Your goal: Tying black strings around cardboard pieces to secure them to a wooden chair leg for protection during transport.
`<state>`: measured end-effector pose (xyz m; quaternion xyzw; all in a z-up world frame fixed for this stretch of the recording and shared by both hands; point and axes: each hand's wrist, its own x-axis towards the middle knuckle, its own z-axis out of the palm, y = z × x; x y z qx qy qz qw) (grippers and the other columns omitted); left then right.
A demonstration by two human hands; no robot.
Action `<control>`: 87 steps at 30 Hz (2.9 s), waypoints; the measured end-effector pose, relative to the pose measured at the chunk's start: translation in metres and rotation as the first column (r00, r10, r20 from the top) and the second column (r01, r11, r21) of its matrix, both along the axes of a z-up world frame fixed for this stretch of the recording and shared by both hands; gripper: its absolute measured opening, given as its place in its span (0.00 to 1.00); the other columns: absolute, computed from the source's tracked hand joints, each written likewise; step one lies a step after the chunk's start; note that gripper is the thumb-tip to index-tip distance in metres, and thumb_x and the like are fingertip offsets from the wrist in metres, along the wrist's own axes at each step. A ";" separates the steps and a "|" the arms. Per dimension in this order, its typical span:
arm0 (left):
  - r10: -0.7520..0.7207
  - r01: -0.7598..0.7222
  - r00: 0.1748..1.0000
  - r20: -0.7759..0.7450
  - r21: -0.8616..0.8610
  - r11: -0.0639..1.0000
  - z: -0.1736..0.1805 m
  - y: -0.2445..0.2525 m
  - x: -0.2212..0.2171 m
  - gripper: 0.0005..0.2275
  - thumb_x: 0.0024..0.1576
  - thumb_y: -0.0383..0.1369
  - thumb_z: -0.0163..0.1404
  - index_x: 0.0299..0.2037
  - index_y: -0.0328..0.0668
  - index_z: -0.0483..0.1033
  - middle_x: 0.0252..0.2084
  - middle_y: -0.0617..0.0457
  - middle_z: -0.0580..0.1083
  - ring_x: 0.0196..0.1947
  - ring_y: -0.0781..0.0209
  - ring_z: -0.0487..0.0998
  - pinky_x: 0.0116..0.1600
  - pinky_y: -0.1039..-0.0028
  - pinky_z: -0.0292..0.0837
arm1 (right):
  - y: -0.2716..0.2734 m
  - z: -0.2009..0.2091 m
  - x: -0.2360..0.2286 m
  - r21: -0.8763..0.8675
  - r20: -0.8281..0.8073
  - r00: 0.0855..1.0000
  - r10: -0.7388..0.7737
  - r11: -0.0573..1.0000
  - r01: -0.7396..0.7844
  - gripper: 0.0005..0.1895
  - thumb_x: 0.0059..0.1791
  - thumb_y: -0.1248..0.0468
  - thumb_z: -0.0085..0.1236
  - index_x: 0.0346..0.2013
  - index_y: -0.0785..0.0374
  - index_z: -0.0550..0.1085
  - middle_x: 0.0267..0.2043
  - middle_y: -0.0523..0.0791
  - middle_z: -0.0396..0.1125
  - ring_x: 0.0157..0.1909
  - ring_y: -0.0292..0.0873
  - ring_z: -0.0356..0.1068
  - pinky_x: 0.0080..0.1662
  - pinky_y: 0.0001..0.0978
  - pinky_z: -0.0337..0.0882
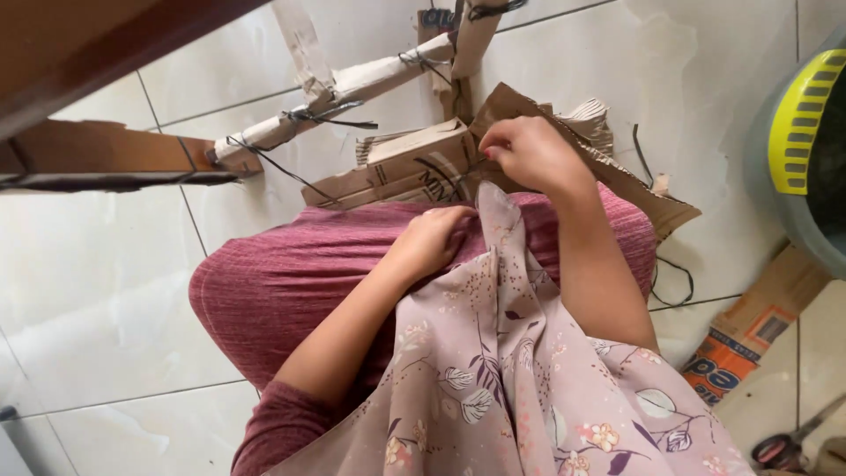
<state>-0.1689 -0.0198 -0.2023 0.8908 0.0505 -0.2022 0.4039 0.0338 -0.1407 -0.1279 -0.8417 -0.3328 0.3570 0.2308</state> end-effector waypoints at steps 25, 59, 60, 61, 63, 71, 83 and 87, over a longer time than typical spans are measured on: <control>0.532 -0.386 0.843 0.080 -0.600 0.700 0.020 0.020 0.042 0.26 0.66 0.38 0.49 0.73 0.43 0.57 0.61 0.40 0.74 0.58 0.39 0.77 0.60 0.50 0.75 | 0.005 -0.028 0.032 0.392 -0.209 0.976 -0.067 0.908 0.146 0.04 0.45 0.63 0.66 0.34 0.57 0.82 0.38 0.44 0.75 0.43 0.36 0.70 0.44 0.31 0.71; 0.627 -0.461 0.777 0.066 -0.617 0.637 0.052 0.011 0.056 0.11 0.63 0.42 0.54 0.51 0.49 0.80 0.44 0.51 0.82 0.50 0.61 0.80 0.57 0.64 0.75 | 0.004 0.024 0.015 0.558 -0.373 0.923 0.097 0.818 0.140 0.08 0.55 0.73 0.52 0.40 0.63 0.80 0.32 0.45 0.75 0.40 0.33 0.70 0.46 0.31 0.73; 0.648 -0.498 0.760 0.052 -0.595 0.631 0.045 0.010 0.056 0.13 0.66 0.44 0.50 0.52 0.47 0.81 0.46 0.49 0.81 0.52 0.60 0.79 0.58 0.62 0.74 | 0.001 0.028 0.016 0.546 -0.391 0.914 0.105 0.826 0.138 0.09 0.55 0.74 0.51 0.41 0.64 0.80 0.32 0.45 0.75 0.41 0.34 0.69 0.48 0.33 0.72; 0.648 -0.498 0.759 0.053 -0.594 0.632 0.047 0.008 0.058 0.13 0.66 0.44 0.50 0.52 0.47 0.81 0.46 0.49 0.81 0.52 0.60 0.79 0.58 0.62 0.74 | -0.001 0.030 0.016 0.547 -0.391 0.914 0.106 0.826 0.138 0.09 0.55 0.74 0.51 0.41 0.64 0.80 0.32 0.45 0.75 0.41 0.34 0.69 0.48 0.33 0.72; 0.667 -0.472 0.728 -0.156 -0.820 0.324 0.050 0.005 0.064 0.20 0.67 0.49 0.46 0.65 0.53 0.72 0.53 0.51 0.80 0.51 0.64 0.80 0.58 0.69 0.75 | -0.004 0.037 0.018 0.487 -0.327 0.933 0.151 0.873 0.030 0.08 0.53 0.73 0.54 0.38 0.63 0.80 0.26 0.45 0.74 0.35 0.35 0.69 0.44 0.34 0.72; 0.667 -0.359 0.632 -0.394 -0.912 -0.199 0.039 -0.001 0.083 0.08 0.68 0.35 0.48 0.54 0.48 0.74 0.54 0.50 0.79 0.56 0.61 0.80 0.61 0.66 0.77 | -0.028 0.031 0.037 0.405 -0.294 0.952 0.086 0.913 0.042 0.08 0.54 0.68 0.52 0.40 0.60 0.80 0.28 0.44 0.74 0.36 0.35 0.67 0.42 0.36 0.71; 0.741 -0.435 0.588 -0.326 -0.899 -0.050 -0.037 -0.029 0.102 0.09 0.69 0.40 0.45 0.50 0.49 0.75 0.62 0.50 0.75 0.61 0.63 0.75 0.60 0.78 0.70 | -0.047 -0.011 0.071 0.247 -0.073 0.946 -0.316 0.913 0.325 0.05 0.52 0.62 0.62 0.39 0.51 0.84 0.31 0.42 0.76 0.36 0.37 0.73 0.42 0.31 0.70; 0.819 -0.585 0.444 -0.363 -0.810 -0.042 -0.095 -0.025 0.095 0.12 0.66 0.42 0.51 0.56 0.50 0.76 0.53 0.56 0.78 0.51 0.73 0.76 0.54 0.81 0.73 | -0.054 -0.044 0.083 0.239 0.104 0.859 -0.502 0.851 0.468 0.03 0.51 0.59 0.65 0.39 0.46 0.83 0.32 0.40 0.75 0.38 0.42 0.76 0.41 0.34 0.72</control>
